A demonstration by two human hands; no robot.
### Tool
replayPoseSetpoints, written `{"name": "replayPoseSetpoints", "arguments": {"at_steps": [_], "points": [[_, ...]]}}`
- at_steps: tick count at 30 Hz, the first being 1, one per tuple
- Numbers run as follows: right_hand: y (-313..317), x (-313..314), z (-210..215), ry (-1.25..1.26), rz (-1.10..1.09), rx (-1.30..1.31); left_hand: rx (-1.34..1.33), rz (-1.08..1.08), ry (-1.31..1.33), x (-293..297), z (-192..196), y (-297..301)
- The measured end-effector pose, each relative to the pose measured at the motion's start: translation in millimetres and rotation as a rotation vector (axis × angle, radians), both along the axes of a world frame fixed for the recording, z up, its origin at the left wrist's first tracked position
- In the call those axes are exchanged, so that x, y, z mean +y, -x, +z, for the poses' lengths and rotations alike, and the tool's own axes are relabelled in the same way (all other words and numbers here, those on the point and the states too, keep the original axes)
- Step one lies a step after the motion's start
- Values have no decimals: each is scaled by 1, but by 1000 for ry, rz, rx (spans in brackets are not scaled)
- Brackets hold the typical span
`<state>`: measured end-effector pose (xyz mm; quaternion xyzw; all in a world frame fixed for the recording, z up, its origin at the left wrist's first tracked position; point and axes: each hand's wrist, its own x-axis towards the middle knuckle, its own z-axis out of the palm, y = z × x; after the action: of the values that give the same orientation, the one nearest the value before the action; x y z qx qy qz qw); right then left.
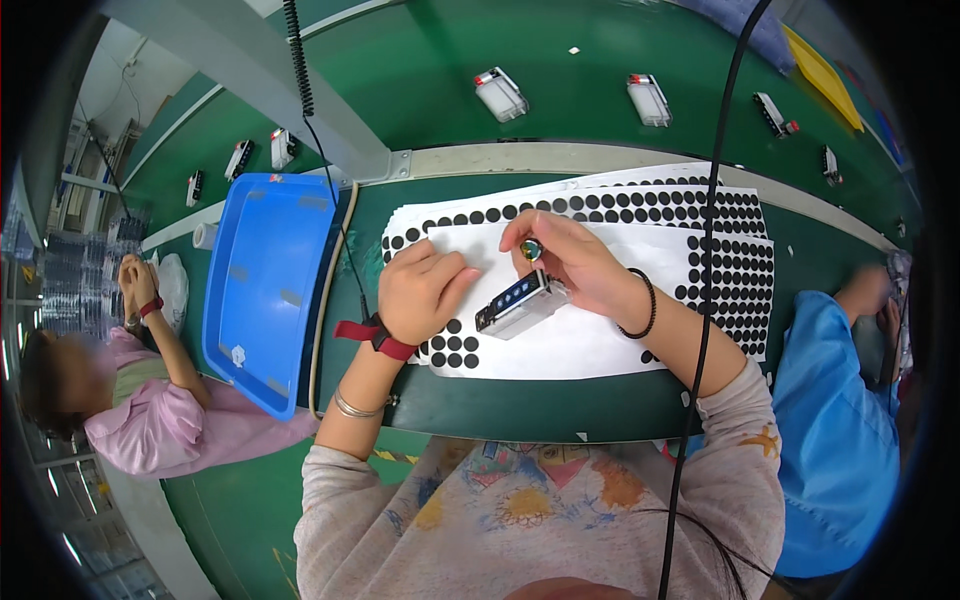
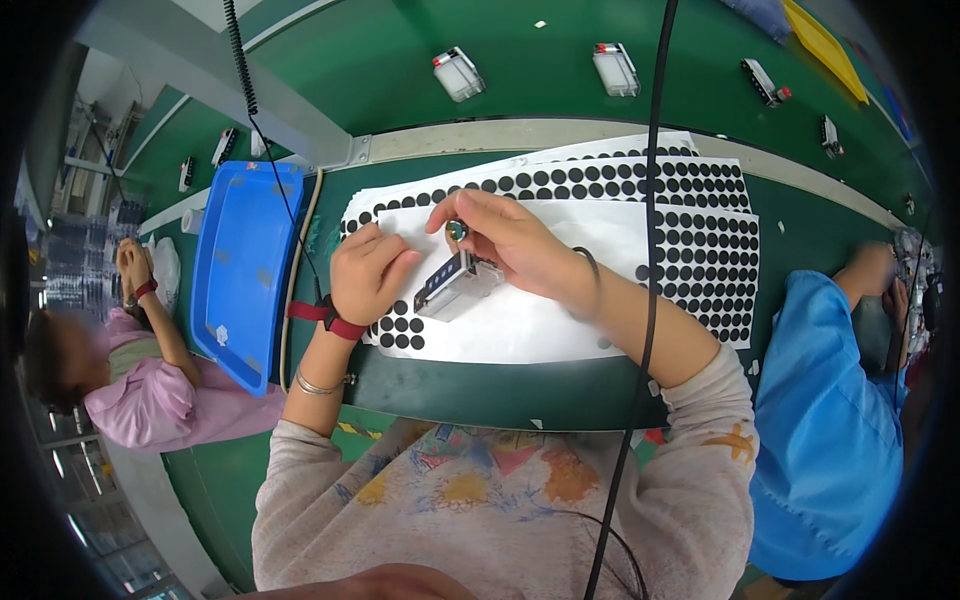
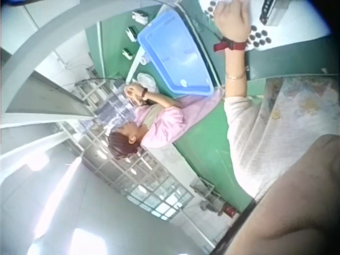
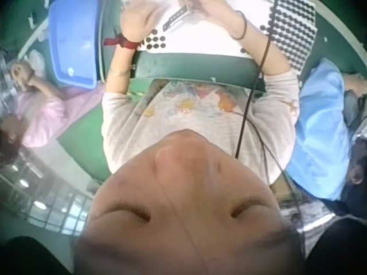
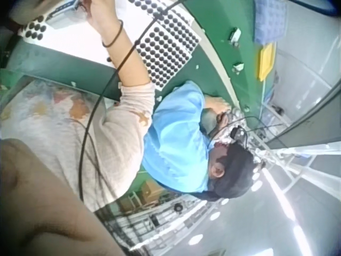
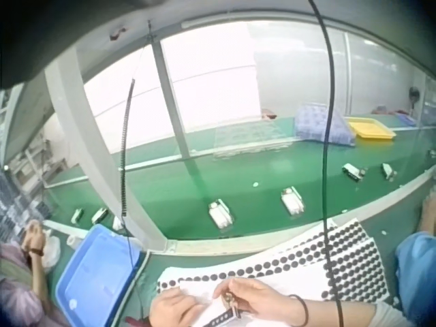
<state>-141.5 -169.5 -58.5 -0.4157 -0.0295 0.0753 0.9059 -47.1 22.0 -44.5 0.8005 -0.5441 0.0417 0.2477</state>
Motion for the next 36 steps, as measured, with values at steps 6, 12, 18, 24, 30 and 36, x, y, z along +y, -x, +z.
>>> {"name": "replayPoseSetpoints", "arguments": {"at_steps": [6, 12, 18, 24, 30, 36], "points": [[1, 3, 1, 33, -68, 73, -40, -83, 105, 22, -2, -5], [2, 3, 4, 53, -72, 69, -106, -89, 61, 36, -4, -10], [4, 2, 4, 63, -71, 71, -64, -112, -1, 31, 9, -5], [5, 1, 4, 60, -58, 55, -16, -157, -66, 36, 16, -9], [4, 1, 1, 70, -70, 76, 350, -36, 231, 13, 36, 5], [6, 5, -2, -55, -149, 177, 306, -205, 254, -41, 45, 17]]}}
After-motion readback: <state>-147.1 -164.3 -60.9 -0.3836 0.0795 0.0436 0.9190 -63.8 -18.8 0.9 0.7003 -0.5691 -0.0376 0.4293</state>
